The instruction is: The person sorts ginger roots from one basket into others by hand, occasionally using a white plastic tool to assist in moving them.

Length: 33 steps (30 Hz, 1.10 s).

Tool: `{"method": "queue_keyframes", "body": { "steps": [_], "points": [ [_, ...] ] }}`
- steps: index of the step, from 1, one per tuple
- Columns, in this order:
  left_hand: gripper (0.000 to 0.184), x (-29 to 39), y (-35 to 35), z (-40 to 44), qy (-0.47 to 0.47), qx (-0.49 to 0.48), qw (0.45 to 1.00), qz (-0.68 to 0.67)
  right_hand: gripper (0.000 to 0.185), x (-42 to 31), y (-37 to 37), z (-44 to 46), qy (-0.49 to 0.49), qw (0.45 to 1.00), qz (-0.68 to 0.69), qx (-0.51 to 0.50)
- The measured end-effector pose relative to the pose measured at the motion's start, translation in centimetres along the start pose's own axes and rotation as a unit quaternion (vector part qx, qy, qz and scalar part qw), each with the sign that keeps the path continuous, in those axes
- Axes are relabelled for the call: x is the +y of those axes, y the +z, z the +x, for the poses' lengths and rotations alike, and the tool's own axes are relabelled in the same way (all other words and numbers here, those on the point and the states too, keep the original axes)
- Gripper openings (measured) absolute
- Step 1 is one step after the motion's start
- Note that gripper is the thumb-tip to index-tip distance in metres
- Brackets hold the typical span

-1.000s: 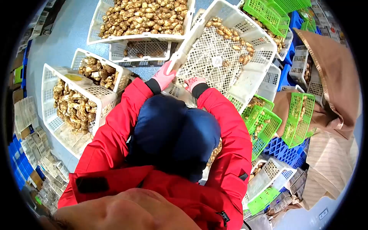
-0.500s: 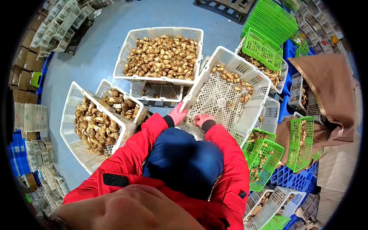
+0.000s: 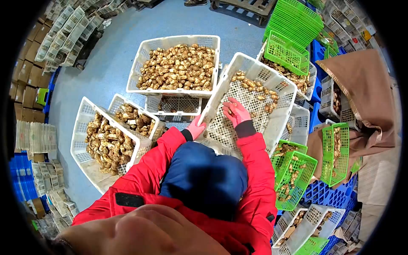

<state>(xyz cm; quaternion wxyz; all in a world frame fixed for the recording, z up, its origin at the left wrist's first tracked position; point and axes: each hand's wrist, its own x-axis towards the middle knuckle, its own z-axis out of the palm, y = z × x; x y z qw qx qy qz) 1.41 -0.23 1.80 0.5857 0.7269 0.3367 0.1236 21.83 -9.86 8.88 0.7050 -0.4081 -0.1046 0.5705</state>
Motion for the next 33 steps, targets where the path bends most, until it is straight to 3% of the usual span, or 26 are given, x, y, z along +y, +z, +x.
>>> {"method": "queue_keyframes", "body": {
  "steps": [6,8,10,12,14,15,18,21,24,25,28,31,33],
  "points": [
    [0.045,-0.8,0.3,0.1,0.038,0.036,0.999,0.000,0.042,-0.9,-1.1,-0.2,0.012,0.999,-0.037,0.008],
    [0.045,-1.8,0.5,0.4,0.047,0.029,0.998,0.001,0.032,0.1,-3.5,-0.6,0.049,0.990,-0.009,0.132],
    [0.048,-2.6,0.8,0.5,0.014,0.021,0.999,-0.031,0.023,1.4,-6.1,0.2,0.013,0.975,0.099,0.198],
    [0.049,-2.6,0.9,0.5,0.008,0.025,0.997,-0.075,0.029,0.8,-7.0,0.7,0.003,0.980,0.111,0.168],
    [0.049,-0.8,0.2,0.2,-0.047,0.021,0.998,0.033,0.049,-0.7,-5.2,1.2,-0.050,0.995,0.027,0.086],
    [0.049,0.3,-0.1,-0.1,-0.091,0.006,0.995,-0.034,0.049,-1.4,-4.0,1.5,-0.073,0.995,-0.014,0.072],
    [0.048,-2.7,0.8,0.5,-0.062,0.000,0.988,-0.139,0.049,-3.4,-0.8,0.9,-0.107,0.984,-0.132,0.045],
    [0.050,-4.4,1.0,0.7,-0.011,0.005,0.989,-0.149,0.052,-3.7,0.1,0.0,-0.118,0.985,-0.124,0.020],
    [0.051,-4.0,0.5,0.9,0.021,-0.004,0.999,-0.046,0.049,-4.3,0.9,-1.1,-0.091,0.989,-0.119,0.013],
    [0.050,-4.0,0.9,0.6,-0.021,0.003,0.984,-0.175,0.048,-4.0,0.6,-1.2,-0.080,0.993,-0.091,0.010],
    [0.050,-3.6,0.6,0.7,0.005,-0.005,0.996,-0.088,0.041,-3.5,-0.7,-1.2,-0.024,0.999,0.002,0.022],
    [0.049,-4.1,0.7,0.6,0.005,0.003,0.994,-0.113,0.034,-1.0,-3.9,-0.8,-0.018,0.990,0.113,0.087],
    [0.048,-3.3,0.4,0.6,-0.004,-0.008,0.996,-0.090,0.035,3.8,-10.9,1.2,-0.117,0.978,-0.148,0.093]
  ]
}}
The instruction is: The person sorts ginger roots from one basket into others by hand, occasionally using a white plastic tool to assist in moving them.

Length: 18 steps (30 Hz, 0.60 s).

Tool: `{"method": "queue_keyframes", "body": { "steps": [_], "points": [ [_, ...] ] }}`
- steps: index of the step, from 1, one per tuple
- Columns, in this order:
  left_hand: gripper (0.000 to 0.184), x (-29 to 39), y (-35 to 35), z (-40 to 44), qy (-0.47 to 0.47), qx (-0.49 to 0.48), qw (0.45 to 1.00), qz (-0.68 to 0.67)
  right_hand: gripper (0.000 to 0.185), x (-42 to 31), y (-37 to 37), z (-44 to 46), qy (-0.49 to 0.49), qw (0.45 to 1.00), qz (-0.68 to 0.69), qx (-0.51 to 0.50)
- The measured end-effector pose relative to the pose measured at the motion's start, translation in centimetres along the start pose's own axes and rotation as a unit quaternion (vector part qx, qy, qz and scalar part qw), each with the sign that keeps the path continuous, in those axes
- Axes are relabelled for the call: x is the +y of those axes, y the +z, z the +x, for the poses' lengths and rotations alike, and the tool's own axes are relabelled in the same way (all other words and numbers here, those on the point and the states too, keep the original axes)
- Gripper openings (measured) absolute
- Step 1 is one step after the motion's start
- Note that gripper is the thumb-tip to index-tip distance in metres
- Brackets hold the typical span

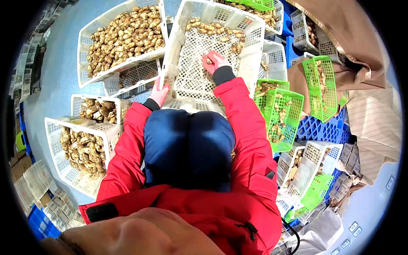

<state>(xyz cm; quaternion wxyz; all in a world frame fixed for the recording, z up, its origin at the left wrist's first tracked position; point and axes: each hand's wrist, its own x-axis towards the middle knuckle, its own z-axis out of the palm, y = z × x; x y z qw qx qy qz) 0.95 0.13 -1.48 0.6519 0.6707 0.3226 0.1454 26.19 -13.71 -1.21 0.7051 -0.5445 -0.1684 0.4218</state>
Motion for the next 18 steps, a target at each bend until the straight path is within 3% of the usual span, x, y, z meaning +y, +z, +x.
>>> {"method": "queue_keyframes", "body": {
  "steps": [2,3,4,6,7,9,10,11,12,13,15,16,17,18],
  "points": [
    [0.049,0.3,0.1,-0.2,-0.020,0.004,1.000,-0.005,0.036,-3.2,3.4,0.0,0.087,0.978,0.188,0.036],
    [0.051,-0.7,0.6,-0.2,-0.033,0.032,0.996,-0.073,0.036,-5.1,5.3,-0.1,0.124,0.950,0.279,0.066],
    [0.052,-0.4,0.4,-0.2,-0.043,0.017,0.999,-0.029,0.038,-7.7,7.5,0.1,0.101,0.937,0.333,-0.028],
    [0.060,-0.9,-0.2,0.2,-0.025,-0.017,0.999,0.036,0.037,-11.6,9.4,1.1,-0.005,0.983,0.180,-0.025],
    [0.053,0.1,-0.1,-0.2,0.011,0.002,1.000,0.012,0.034,-12.5,8.8,2.0,-0.073,0.994,0.075,-0.031],
    [0.052,-0.2,0.1,-0.2,-0.031,0.001,0.999,-0.043,0.037,-11.6,3.3,4.4,0.004,1.000,-0.015,0.016],
    [0.051,0.2,0.2,-0.3,-0.043,0.001,0.997,-0.059,0.038,-9.3,-0.5,6.0,0.052,0.991,-0.085,0.092],
    [0.051,0.6,0.2,-0.4,-0.055,0.001,0.996,-0.074,0.038,-7.0,-3.5,6.8,0.099,0.969,-0.154,0.167],
    [0.050,0.8,0.3,-0.6,-0.049,0.000,0.995,-0.083,0.043,-6.6,-4.0,6.3,0.172,0.901,-0.348,0.192],
    [0.050,1.0,0.3,-0.6,-0.042,-0.001,0.995,-0.091,0.048,-6.2,-4.4,6.1,0.235,0.791,-0.525,0.207],
    [0.050,1.3,0.1,-0.7,-0.060,-0.005,0.994,-0.089,0.061,-4.0,-2.8,4.4,0.219,0.676,-0.665,0.230],
    [0.050,1.3,0.2,-0.6,-0.066,-0.002,0.993,-0.100,0.062,-2.6,-2.4,4.2,0.219,0.690,-0.663,0.191],
    [0.050,1.4,0.2,-0.6,-0.072,0.003,0.991,-0.110,0.061,-1.5,-2.0,4.5,0.241,0.645,-0.710,0.145],
    [0.051,1.6,0.5,-0.7,-0.056,0.010,0.992,-0.117,0.060,-0.9,-1.8,4.5,0.232,0.649,-0.710,0.149]
  ]
}}
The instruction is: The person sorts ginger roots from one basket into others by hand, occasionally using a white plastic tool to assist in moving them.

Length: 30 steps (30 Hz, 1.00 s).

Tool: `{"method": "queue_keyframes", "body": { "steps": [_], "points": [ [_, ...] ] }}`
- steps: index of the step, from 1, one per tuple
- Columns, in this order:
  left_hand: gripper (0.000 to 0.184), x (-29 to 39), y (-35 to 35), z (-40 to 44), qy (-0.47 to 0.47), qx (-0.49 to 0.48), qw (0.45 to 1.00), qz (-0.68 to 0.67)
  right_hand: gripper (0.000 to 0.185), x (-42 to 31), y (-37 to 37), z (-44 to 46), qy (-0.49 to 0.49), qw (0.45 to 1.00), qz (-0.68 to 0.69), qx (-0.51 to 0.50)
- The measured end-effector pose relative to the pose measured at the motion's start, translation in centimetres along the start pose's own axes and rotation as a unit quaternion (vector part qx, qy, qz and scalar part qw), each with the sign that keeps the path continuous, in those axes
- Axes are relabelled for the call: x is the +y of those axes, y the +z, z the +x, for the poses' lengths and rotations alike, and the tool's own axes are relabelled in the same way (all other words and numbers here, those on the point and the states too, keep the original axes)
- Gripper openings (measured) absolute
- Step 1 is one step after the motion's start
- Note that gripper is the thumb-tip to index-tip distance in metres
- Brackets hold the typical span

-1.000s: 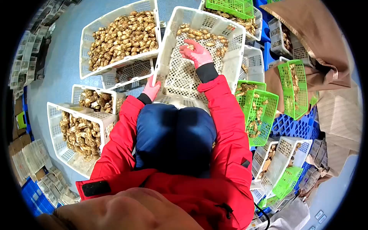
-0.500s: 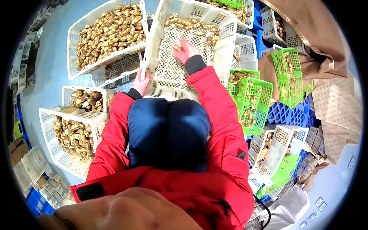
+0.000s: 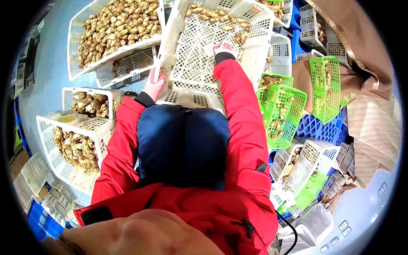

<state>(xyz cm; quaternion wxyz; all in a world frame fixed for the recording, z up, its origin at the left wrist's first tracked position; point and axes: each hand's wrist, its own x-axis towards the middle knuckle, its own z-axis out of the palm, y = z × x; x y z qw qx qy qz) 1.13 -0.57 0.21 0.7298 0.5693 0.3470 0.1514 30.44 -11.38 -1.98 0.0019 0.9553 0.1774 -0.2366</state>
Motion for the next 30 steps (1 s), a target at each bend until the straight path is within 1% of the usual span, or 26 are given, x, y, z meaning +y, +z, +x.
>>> {"method": "queue_keyframes", "body": {
  "steps": [1,3,4,5,6,7,8,9,10,11,13,14,17,19,20,22,25,26,27,28,30],
  "points": [
    [0.051,0.3,0.0,-0.1,-0.024,0.001,1.000,-0.005,0.058,-0.1,0.4,-0.1,-0.003,1.000,0.005,0.010],
    [0.052,0.9,0.1,-0.3,-0.071,-0.001,0.997,-0.018,0.047,1.1,0.2,0.2,-0.015,0.989,0.145,0.003],
    [0.051,-0.7,-0.3,0.1,-0.011,0.003,1.000,-0.004,0.045,1.9,0.6,0.0,-0.042,0.911,0.408,-0.041],
    [0.051,-1.2,-0.5,0.2,-0.005,0.000,1.000,0.005,0.042,2.4,0.9,-0.3,-0.067,0.762,0.639,-0.079],
    [0.051,-1.3,-0.5,0.2,0.003,-0.001,1.000,0.013,0.044,2.5,0.1,-1.1,-0.075,0.648,0.747,-0.127],
    [0.051,-1.1,-0.5,0.4,0.012,-0.002,1.000,0.022,0.049,2.1,-1.6,-3.5,-0.108,0.550,0.812,-0.164],
    [0.051,-0.5,-0.2,0.2,-0.009,-0.001,1.000,0.015,0.050,2.0,-2.5,-4.9,-0.136,0.498,0.836,-0.186],
    [0.055,-1.0,-0.6,0.5,-0.005,-0.009,0.999,0.042,0.051,2.0,-2.9,-5.7,-0.161,0.444,0.857,-0.208],
    [0.060,-1.9,-1.2,0.7,-0.004,-0.019,0.997,0.069,0.051,1.6,-3.5,-6.4,-0.191,0.410,0.863,-0.223],
    [0.066,-2.7,-1.5,1.0,-0.002,-0.030,0.995,0.095,0.052,1.3,-4.2,-7.2,-0.188,0.403,0.868,-0.221],
    [0.065,-3.1,-1.6,1.4,0.008,-0.026,0.990,0.136,0.053,0.7,-5.4,-8.5,-0.204,0.429,0.856,-0.203],
    [0.064,-4.3,-1.8,1.8,0.020,-0.019,0.991,0.131,0.053,0.3,-6.0,-8.9,-0.221,0.446,0.843,-0.206],
    [0.058,-2.7,-1.1,1.2,0.021,-0.012,0.996,0.083,0.054,-0.1,-6.5,-9.2,-0.243,0.470,0.823,-0.206],
    [0.048,-1.4,-0.8,0.7,0.021,-0.016,0.997,0.074,0.054,-0.4,-6.7,-9.8,-0.251,0.477,0.821,-0.186],
    [0.050,-1.3,-0.8,0.7,0.049,-0.020,0.995,0.090,0.054,-0.5,-6.7,-9.9,-0.257,0.478,0.820,-0.181],
    [0.051,-0.6,-0.8,0.5,0.001,-0.020,0.995,0.095,0.052,-0.7,-7.2,-10.5,-0.249,0.491,0.819,-0.164],
    [0.051,-0.4,-0.3,0.2,-0.025,-0.009,0.999,0.037,0.051,-1.3,-7.5,-10.7,-0.278,0.605,0.741,-0.087],
    [0.051,-0.4,-0.2,0.2,-0.026,-0.004,1.000,0.007,0.051,-1.3,-7.8,-10.8,-0.325,0.653,0.683,-0.042],
    [0.051,-0.6,-0.1,0.2,-0.027,0.002,0.999,-0.022,0.051,-1.5,-8.2,-11.4,-0.335,0.676,0.656,-0.019],
    [0.051,-0.7,-0.3,0.2,-0.004,-0.004,1.000,-0.009,0.051,-1.7,-8.6,-12.1,-0.343,0.698,0.629,0.004],
    [0.050,-0.8,-0.7,0.6,-0.004,-0.009,0.998,0.063,0.049,-2.0,-9.0,-13.0,-0.348,0.740,0.573,0.050]
  ]
}}
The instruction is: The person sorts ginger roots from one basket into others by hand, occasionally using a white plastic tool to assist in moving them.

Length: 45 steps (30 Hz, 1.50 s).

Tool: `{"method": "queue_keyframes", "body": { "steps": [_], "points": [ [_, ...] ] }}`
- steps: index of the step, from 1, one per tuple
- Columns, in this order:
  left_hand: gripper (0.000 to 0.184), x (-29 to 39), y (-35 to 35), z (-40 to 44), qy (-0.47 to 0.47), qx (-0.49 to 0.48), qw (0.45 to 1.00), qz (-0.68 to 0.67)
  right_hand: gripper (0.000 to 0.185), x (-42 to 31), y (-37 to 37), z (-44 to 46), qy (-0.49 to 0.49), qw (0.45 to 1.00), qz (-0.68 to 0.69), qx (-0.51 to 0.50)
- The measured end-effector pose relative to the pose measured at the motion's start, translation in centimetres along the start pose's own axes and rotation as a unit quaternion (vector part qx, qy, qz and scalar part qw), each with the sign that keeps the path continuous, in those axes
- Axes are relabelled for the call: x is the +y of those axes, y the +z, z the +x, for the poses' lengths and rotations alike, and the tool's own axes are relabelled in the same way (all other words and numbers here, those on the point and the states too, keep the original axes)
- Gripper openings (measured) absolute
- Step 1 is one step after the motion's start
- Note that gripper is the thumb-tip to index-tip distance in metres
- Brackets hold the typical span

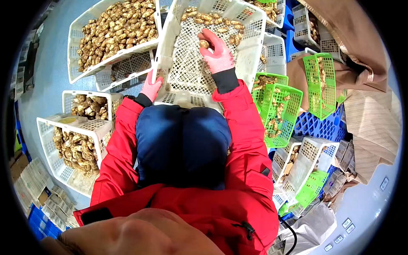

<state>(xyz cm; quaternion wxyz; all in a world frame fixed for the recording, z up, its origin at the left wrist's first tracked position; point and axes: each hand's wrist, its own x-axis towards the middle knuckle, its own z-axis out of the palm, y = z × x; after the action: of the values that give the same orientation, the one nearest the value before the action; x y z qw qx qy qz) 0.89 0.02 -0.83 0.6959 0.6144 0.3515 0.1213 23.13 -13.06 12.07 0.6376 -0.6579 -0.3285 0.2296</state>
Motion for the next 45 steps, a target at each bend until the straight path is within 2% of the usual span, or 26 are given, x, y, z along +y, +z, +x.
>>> {"method": "queue_keyframes", "body": {
  "steps": [1,3,6,10,14,15,17,21,28,30,33,35,38,39,40,42,45],
  "points": [
    [0.050,-0.2,0.0,0.0,0.002,-0.001,1.000,-0.007,0.048,0.0,0.0,0.0,-0.040,0.996,-0.074,0.001],
    [0.050,-0.2,0.1,0.0,0.005,-0.003,1.000,-0.021,0.048,-0.2,0.1,-0.1,-0.072,0.989,-0.127,-0.002],
    [0.052,0.1,0.2,-0.2,-0.009,0.000,0.999,-0.032,0.047,-0.8,0.0,-0.5,-0.087,0.987,-0.137,-0.013],
    [0.054,-0.5,-0.1,0.1,-0.008,-0.006,1.000,-0.020,0.048,-2.0,-0.8,-1.7,-0.040,0.992,-0.117,-0.015],
    [0.054,-1.7,-0.3,0.5,0.002,-0.005,1.000,-0.024,0.053,-3.6,-1.4,-2.0,0.077,0.994,0.073,-0.025],
    [0.054,-1.9,-0.2,0.6,0.010,0.003,1.000,-0.028,0.055,-2.8,-1.0,-1.9,0.068,0.967,0.243,-0.013],
    [0.053,-2.4,-0.1,0.7,0.024,0.018,0.999,-0.035,0.057,-2.2,-1.4,-2.6,0.125,0.897,0.424,0.014],
    [0.053,-1.3,-0.4,0.4,0.001,0.000,1.000,0.022,0.059,-1.5,-1.5,-3.1,0.129,0.916,0.381,-0.004],
    [0.054,-2.1,-0.4,0.9,0.017,0.002,1.000,0.004,0.043,0.9,-3.4,-4.3,0.230,0.905,0.356,0.024],
    [0.056,-2.0,-0.3,0.8,0.006,-0.004,1.000,-0.007,0.042,3.7,-4.1,-4.6,0.268,0.891,0.364,0.043],
    [0.055,-2.5,-0.4,1.1,0.021,0.013,0.999,0.020,0.040,6.7,-4.0,-3.9,0.289,0.808,0.511,0.054],
    [0.055,-1.9,-0.4,0.7,-0.002,0.002,1.000,-0.015,0.039,6.4,-3.3,-3.3,0.266,0.853,0.442,0.081],
    [0.053,-1.8,-0.2,0.4,-0.001,0.006,0.999,-0.043,0.053,5.9,-3.1,-2.4,0.228,0.855,0.464,0.038],
    [0.053,-2.0,-0.2,0.6,0.007,0.010,0.999,-0.049,0.054,5.8,-3.2,-2.3,0.226,0.858,0.462,0.020],
    [0.052,-2.1,-0.5,0.9,0.015,0.006,0.999,0.051,0.056,5.7,-3.3,-2.2,0.223,0.860,0.460,0.003],
    [0.052,-2.5,-0.6,1.0,0.015,0.002,1.000,0.014,0.054,4.0,-3.4,-2.4,0.224,0.852,0.473,-0.022],
    [0.053,-0.4,0.0,0.2,-0.040,-0.006,0.998,-0.053,0.052,1.7,-3.5,-3.3,0.205,0.912,0.353,-0.024]
  ]
}}
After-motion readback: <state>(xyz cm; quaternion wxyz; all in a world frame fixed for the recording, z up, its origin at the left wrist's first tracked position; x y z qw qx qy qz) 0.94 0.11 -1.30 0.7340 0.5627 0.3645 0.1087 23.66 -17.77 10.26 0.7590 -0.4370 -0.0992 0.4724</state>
